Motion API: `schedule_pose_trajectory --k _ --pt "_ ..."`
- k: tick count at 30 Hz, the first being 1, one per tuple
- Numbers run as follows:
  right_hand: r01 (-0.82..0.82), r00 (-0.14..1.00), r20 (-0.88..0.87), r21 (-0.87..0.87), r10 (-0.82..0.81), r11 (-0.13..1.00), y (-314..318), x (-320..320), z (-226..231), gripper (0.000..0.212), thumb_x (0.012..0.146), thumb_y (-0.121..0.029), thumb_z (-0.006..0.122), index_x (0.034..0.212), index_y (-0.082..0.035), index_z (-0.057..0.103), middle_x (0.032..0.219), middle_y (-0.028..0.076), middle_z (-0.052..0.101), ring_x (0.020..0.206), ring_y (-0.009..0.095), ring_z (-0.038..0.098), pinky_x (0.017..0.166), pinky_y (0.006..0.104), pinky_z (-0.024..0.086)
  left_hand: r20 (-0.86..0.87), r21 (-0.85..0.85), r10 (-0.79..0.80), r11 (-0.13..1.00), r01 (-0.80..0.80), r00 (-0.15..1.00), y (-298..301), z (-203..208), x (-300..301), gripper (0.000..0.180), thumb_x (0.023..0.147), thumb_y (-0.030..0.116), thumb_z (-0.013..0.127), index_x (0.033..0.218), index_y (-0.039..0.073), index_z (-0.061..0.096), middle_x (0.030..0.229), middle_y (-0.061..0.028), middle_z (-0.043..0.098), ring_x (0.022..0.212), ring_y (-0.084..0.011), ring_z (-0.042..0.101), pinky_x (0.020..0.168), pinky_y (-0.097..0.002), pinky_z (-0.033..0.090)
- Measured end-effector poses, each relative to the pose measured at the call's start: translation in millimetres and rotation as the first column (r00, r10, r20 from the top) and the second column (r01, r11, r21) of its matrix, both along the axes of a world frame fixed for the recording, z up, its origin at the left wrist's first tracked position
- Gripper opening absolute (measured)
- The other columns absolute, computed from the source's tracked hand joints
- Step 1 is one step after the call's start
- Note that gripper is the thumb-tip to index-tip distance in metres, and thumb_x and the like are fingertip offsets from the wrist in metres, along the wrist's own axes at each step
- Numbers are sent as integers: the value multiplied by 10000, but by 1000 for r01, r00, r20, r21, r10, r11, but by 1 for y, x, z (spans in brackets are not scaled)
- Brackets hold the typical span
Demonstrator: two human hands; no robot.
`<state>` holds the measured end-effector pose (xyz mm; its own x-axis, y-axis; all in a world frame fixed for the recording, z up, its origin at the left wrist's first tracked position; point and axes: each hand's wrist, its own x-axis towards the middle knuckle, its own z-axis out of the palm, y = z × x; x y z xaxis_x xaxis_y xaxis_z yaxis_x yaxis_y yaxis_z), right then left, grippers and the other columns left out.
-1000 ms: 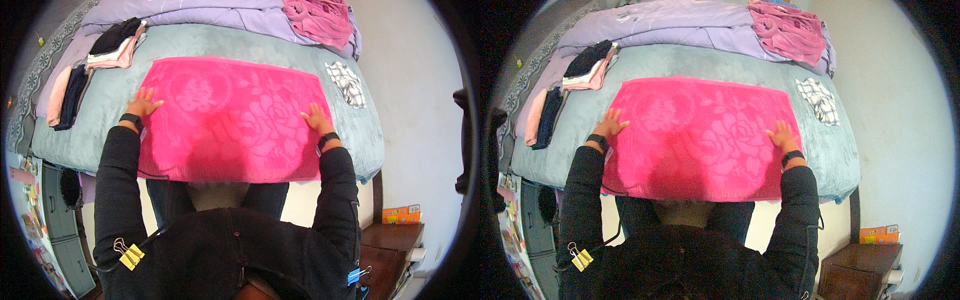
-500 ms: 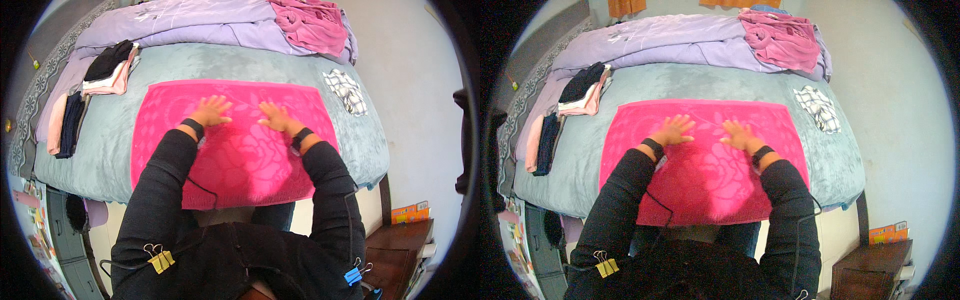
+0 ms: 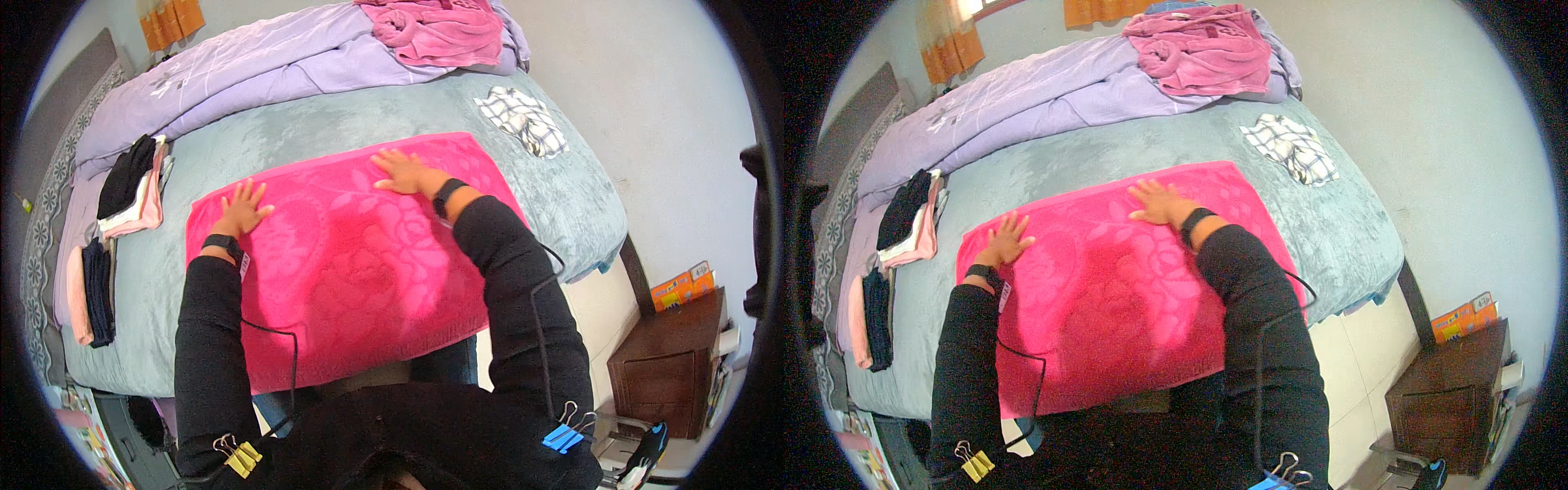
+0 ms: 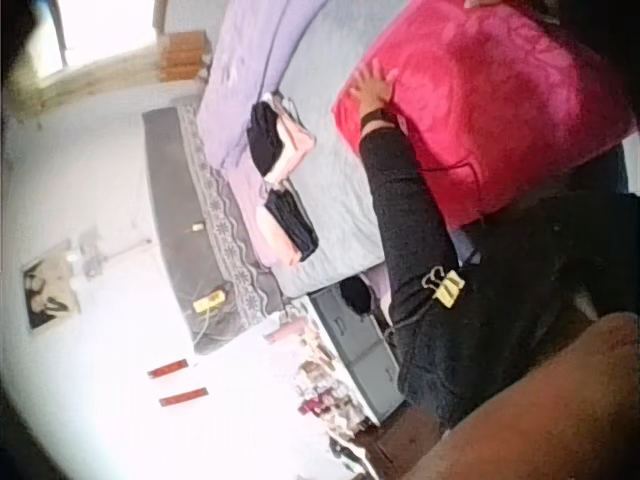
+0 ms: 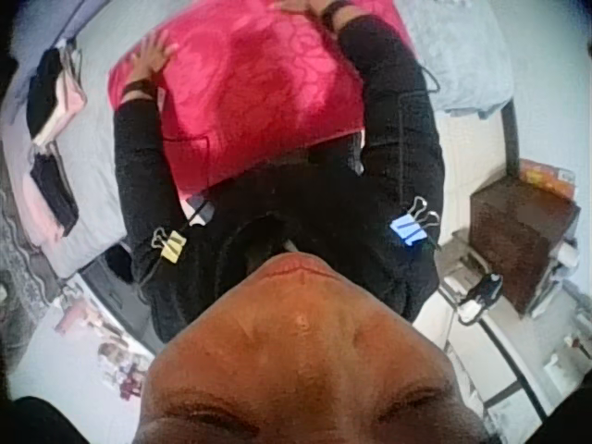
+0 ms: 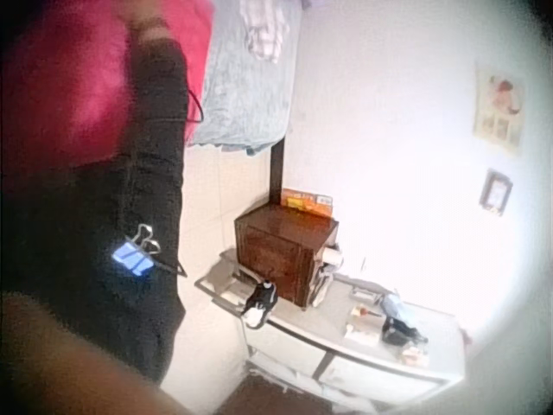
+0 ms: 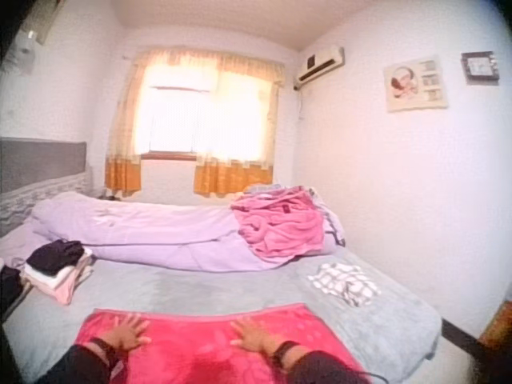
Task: The person folds a black garment on a bed, then picks up a pink towel, spreads it out, and folds it into a compact rectangle. The folded items remain on the bed.
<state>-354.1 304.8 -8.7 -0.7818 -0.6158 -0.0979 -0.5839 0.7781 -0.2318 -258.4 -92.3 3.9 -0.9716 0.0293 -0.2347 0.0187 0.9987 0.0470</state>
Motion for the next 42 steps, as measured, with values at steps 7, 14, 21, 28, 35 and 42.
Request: schedule_pose_trajectory --k 7,14,21,28,35,42 --pt "333 933 91 161 -349 929 61 -51 4 951 779 -683 487 1452 -87 177 1520 135 128 1402 312 114 1096 552 157 161 -77 375 927 -367 913 -40 3 -2 913 790 759 342 1475 243 25 1530 -148 -11 1405 -355 -23 1088 -585 95" --pt "514 848 78 124 -525 849 142 -74 -5 904 822 -632 470 1423 -8 214 1491 182 189 1388 299 171 1116 404 215 106 -138 538 841 -524 836 -88 -4 -5 1004 738 810 344 1474 185 71 1490 -257 72 1375 -399 133 1096 -497 204" --pt "682 688 94 256 -719 686 151 -54 21 713 811 -612 518 1258 -56 519 1388 175 397 1278 321 394 1028 411 353 182 -334 678 724 -604 712 -143 12 36 705 838 659 354 1352 185 448 1427 -107 378 1365 -300 264 1098 -494 168" --pt "171 979 -84 -160 -186 972 46 84 29 766 768 -533 608 1362 -130 341 1435 193 278 1295 411 291 969 649 285 10 -295 388 882 -368 922 -88 34 79 644 882 526 439 1395 141 375 1444 -140 341 1373 -315 232 1053 -627 140" --pt "-148 988 23 -72 150 986 22 243 8 772 839 -545 523 1437 -139 253 1499 155 191 1382 365 160 1072 601 135 72 168 -336 932 321 939 91 17 190 768 843 583 490 1463 266 166 1531 -139 55 1404 -350 71 1049 -644 111" --pt "483 853 -210 -28 -478 875 181 243 -7 712 859 -545 483 1419 -141 306 1492 85 256 1369 311 233 1058 595 171 -44 -35 241 970 -242 970 32 -8 265 783 840 626 446 1468 279 132 1537 -120 35 1410 -337 38 1046 -654 70"
